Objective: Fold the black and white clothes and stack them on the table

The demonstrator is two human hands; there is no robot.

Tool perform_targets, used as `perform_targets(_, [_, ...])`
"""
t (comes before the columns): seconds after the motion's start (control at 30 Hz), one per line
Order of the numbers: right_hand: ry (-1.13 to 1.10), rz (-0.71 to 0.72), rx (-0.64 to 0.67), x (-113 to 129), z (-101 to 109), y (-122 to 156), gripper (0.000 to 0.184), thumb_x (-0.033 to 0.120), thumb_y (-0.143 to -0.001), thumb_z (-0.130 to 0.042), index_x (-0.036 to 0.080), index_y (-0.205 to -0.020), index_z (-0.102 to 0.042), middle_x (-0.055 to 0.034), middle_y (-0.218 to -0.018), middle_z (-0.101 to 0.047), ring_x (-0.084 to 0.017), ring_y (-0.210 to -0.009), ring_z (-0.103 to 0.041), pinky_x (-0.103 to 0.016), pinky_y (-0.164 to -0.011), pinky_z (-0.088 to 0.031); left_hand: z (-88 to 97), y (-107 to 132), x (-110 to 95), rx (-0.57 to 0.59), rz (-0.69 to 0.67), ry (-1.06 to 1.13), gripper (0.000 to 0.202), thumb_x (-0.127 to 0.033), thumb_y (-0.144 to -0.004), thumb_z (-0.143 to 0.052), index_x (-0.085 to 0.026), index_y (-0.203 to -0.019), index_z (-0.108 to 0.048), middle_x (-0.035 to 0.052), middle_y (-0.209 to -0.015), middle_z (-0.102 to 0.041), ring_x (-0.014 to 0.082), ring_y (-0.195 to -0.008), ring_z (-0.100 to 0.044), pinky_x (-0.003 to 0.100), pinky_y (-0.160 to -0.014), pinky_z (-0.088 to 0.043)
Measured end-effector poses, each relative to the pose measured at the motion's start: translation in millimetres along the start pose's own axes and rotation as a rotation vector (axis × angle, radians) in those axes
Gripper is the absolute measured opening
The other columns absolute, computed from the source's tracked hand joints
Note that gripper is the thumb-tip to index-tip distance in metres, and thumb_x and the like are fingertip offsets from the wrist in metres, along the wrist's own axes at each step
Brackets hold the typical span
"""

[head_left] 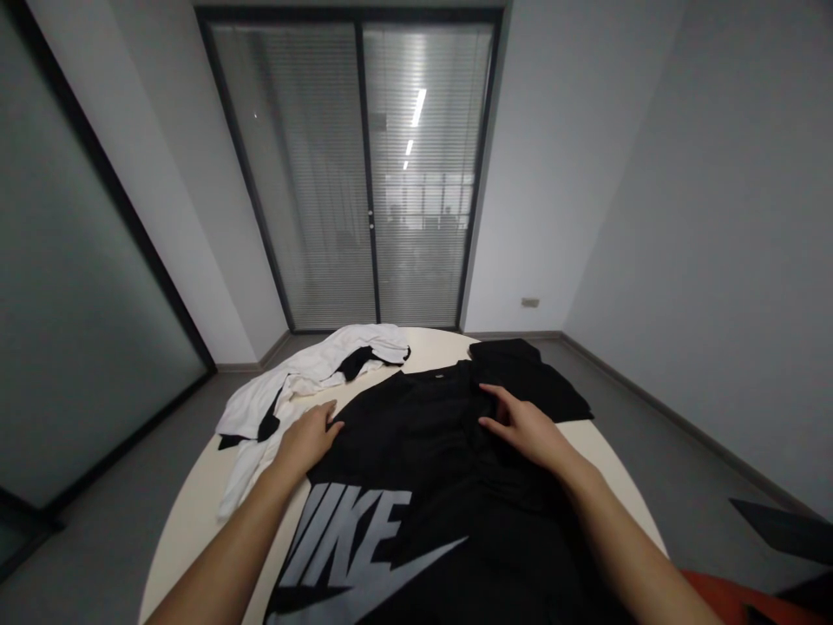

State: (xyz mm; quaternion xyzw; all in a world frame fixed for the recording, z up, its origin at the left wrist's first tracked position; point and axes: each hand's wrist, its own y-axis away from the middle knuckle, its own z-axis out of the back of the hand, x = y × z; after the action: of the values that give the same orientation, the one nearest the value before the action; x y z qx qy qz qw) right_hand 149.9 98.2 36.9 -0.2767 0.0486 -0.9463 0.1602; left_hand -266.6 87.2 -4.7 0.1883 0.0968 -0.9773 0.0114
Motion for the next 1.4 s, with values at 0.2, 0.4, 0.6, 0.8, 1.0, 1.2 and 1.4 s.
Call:
perform_targets(0.2, [0.271,-0.155,0.053,-23,-12,-5,0.024,0.039,-0.09,-0.063,0.025,-0.107,-0.071,-0.0068,-0.089,-0.073,-0.024,-0.083,-0.068,-0.028,-0.064,-0.04,-2.1,-6,2,0.006,0.068,0.036,0.019,-0.031,-0.092,-0.054,-0.02,-0.089,-0.07,0.0048,-0.082,-0.071,0.0225,-0.08,-0.067,0.029,-0.071,-0.045])
perform_targets(0.4, [-0.092,-0.17,-0.298,-37,-12,-17,0.034,0.052,-0.093,-0.049,0.022,-0.096,-0.063,-0.0057,-0.08,-0.069,-0.022,-0.073,-0.064,-0.031,-0.066,-0.045,8.8,-17,16,-0.44,0.034,0.241,0.025,-0.037,-0.089,-0.052,-0.018,-0.09,-0.069,0.0078,-0.093,-0.07,0.0244,-0.09,-0.066,0.034,-0.085,-0.05])
perform_targets(0.6, [-0.604,-0.287,-0.62,-67,-5,-26,0.049,0.062,-0.085,-0.052,0.02,-0.108,-0.059,-0.0071,-0.092,-0.071,-0.023,-0.079,-0.067,-0.031,-0.065,-0.053,16.7,-24,23,-0.744,-0.007,0.3,0.034,-0.04,-0.094,-0.046,-0.016,-0.105,-0.066,0.0124,-0.112,-0.065,0.0263,-0.109,-0.061,0.039,-0.101,-0.048])
perform_targets(0.8, [-0.351,-0.463,-0.559,-59,4,-18,0.057,0.071,-0.085,-0.047,0.019,-0.095,-0.066,-0.0109,-0.092,-0.072,-0.027,-0.087,-0.068,-0.035,-0.075,-0.051,0.7,-20,12,-0.35,0.007,0.111,0.049,-0.048,-0.097,-0.044,-0.013,-0.125,-0.064,0.0133,-0.115,-0.069,0.0285,-0.11,-0.063,0.04,-0.099,-0.048])
perform_targets(1.0, [0.024,-0.444,-0.539,-70,0,-19,0.039,0.053,-0.078,-0.06,0.017,-0.09,-0.068,-0.0127,-0.091,-0.07,-0.029,-0.084,-0.065,-0.037,-0.076,-0.048,-4.8,-11,3,-0.186,0.051,-0.222,0.042,-0.046,-0.098,-0.046,-0.019,-0.119,-0.072,0.0105,-0.097,-0.074,0.0329,-0.097,-0.065,0.04,-0.082,-0.05])
perform_targets(1.2, [0.014,-0.302,-0.782,-90,8,-14,0.053,0.024,-0.079,-0.048,0.016,-0.13,-0.06,-0.0128,-0.114,-0.07,-0.026,-0.101,-0.064,-0.038,-0.09,-0.048,-10.1,-11,4,-0.229,-0.073,-0.29,0.024,-0.032,-0.093,-0.055,-0.018,-0.103,-0.073,0.0119,-0.108,-0.071,0.0345,-0.104,-0.06,0.042,-0.089,-0.049])
perform_targets(1.4, [0.189,-0.188,-0.676,-72,8,-17,0.039,0.038,-0.091,-0.045,0.025,-0.12,-0.067,-0.0091,-0.126,-0.068,-0.031,-0.118,-0.057,-0.048,-0.1,-0.039,-11.0,-15,-3,-0.252,-0.11,-0.171,0.016,-0.024,-0.094,-0.051,-0.018,-0.104,-0.062,0.0115,-0.095,-0.066,0.0295,-0.098,-0.062,0.038,-0.088,-0.049])
